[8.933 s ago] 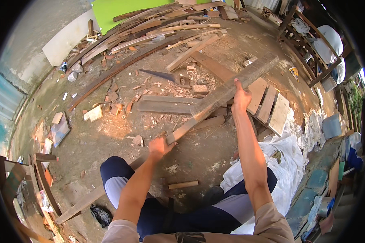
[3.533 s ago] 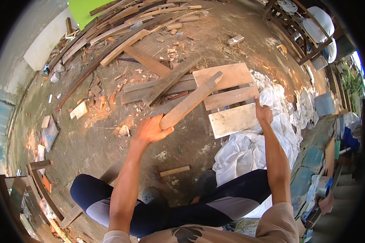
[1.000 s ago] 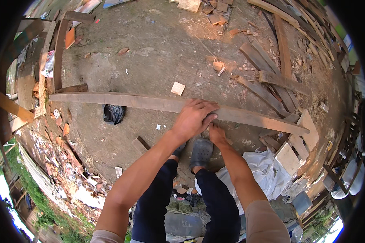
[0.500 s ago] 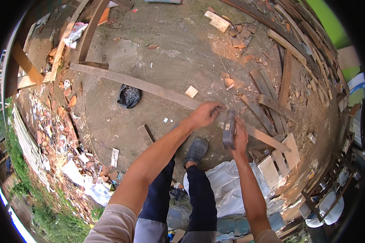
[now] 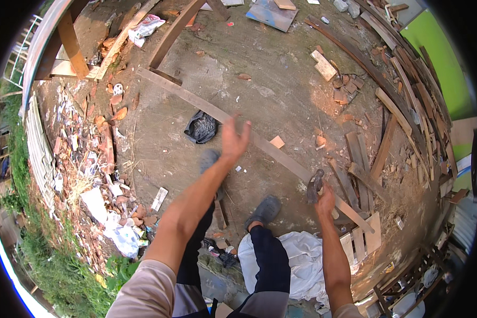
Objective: The person sits on the ground and assembles a wooden frame by joining two planks with a smaller block. They use a hammer to drive nails into the wood to secure the pieces together.
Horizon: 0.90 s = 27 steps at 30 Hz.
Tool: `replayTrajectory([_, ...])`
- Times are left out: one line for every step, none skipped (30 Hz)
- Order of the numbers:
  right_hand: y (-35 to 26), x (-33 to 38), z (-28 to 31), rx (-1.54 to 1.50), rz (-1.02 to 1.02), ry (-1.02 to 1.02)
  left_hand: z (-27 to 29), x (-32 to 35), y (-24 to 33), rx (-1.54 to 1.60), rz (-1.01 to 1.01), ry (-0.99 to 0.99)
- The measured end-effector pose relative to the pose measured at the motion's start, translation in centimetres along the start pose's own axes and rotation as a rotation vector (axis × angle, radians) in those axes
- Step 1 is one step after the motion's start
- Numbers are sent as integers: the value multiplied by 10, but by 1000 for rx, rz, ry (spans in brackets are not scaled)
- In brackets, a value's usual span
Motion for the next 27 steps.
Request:
replayTrajectory([-2,1,-1,-3,14,-1,31,-23,-32,-35,65,109])
replayTrajectory([-20,-2,10,53,-19,-39,67,-43,-68,-87,168,211])
replayTrajectory([-23,-3,12,61,-26,-52,99,-62,-109,-119,211,311])
replayTrajectory([-21,-1,17,69,-44,-60,132,-84,-137,-138,274,339])
replayTrajectory([-16,-1,18,72,-62,-64,160,-108,-165,-151,339,384])
replayTrajectory([-9,3,21,110,-57,-52,188,-127,-197,-165,411,428])
replayTrajectory([-2,5,23,148,-54,-36,211,-150,-230,-155,457,425])
replayTrajectory([2,7,28,156,-94,-53,230,-170,-264,-141,508,423])
replayTrajectory([11,11,25,126,-143,-82,250,-195,-282,-117,534,386])
replayTrajectory([14,6,27,57,-199,-72,268,-218,-314,-63,573,352])
replayTrajectory([19,7,28,-4,-263,-59,272,-238,-345,-2,615,309])
replayTrajectory([27,5,39,32,-242,-61,267,-254,-360,26,522,268])
replayTrajectory([30,9,47,61,-231,-50,254,-266,-368,47,498,97])
replayTrajectory([21,14,49,84,-220,-48,244,-268,-372,58,472,-72])
replayTrajectory([15,19,46,84,-254,-15,231,-269,-374,69,443,-242])
replayTrajectory([1,13,41,72,-267,6,228,-268,-399,225,471,-204])
replayTrajectory([-12,17,44,74,-306,41,222,-270,-393,173,473,-217])
replayTrajectory([-31,24,38,108,-267,130,218,-269,-386,123,474,-230])
replayTrajectory([-57,25,32,142,-220,220,216,-269,-373,72,468,-235])
replayTrajectory([-149,-8,7,111,-85,302,232,-266,-370,33,455,-185])
replayTrajectory([-241,-36,-8,-28,-130,245,242,-265,-367,12,441,-140])
replayTrajectory([-312,-55,-23,-158,-185,196,246,-263,-363,2,421,-107])
replayTrajectory([-346,-67,-49,-310,-121,116,243,-264,-359,31,407,-141])
replayTrajectory([-400,-88,-72,-306,-134,13,244,-265,-359,54,399,-162])
replayTrajectory([-456,-107,-96,-371,-78,5,246,-268,-358,76,390,-168])
replayTrajectory([-493,-122,-123,-481,-56,-68,242,-269,-357,97,410,-201])
replayTrajectory([-541,-140,-136,-358,-21,-178,244,-272,-360,107,431,-222])
Point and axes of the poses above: each hand's wrist, its own x-axis away from the middle knuckle, its own z-axis out of the back of the hand, y = z × x, the point moved 5 cm from there along -x, towards the middle knuckle, and after that the axes turned 2 degrees about -z, right-handed, at the moved point
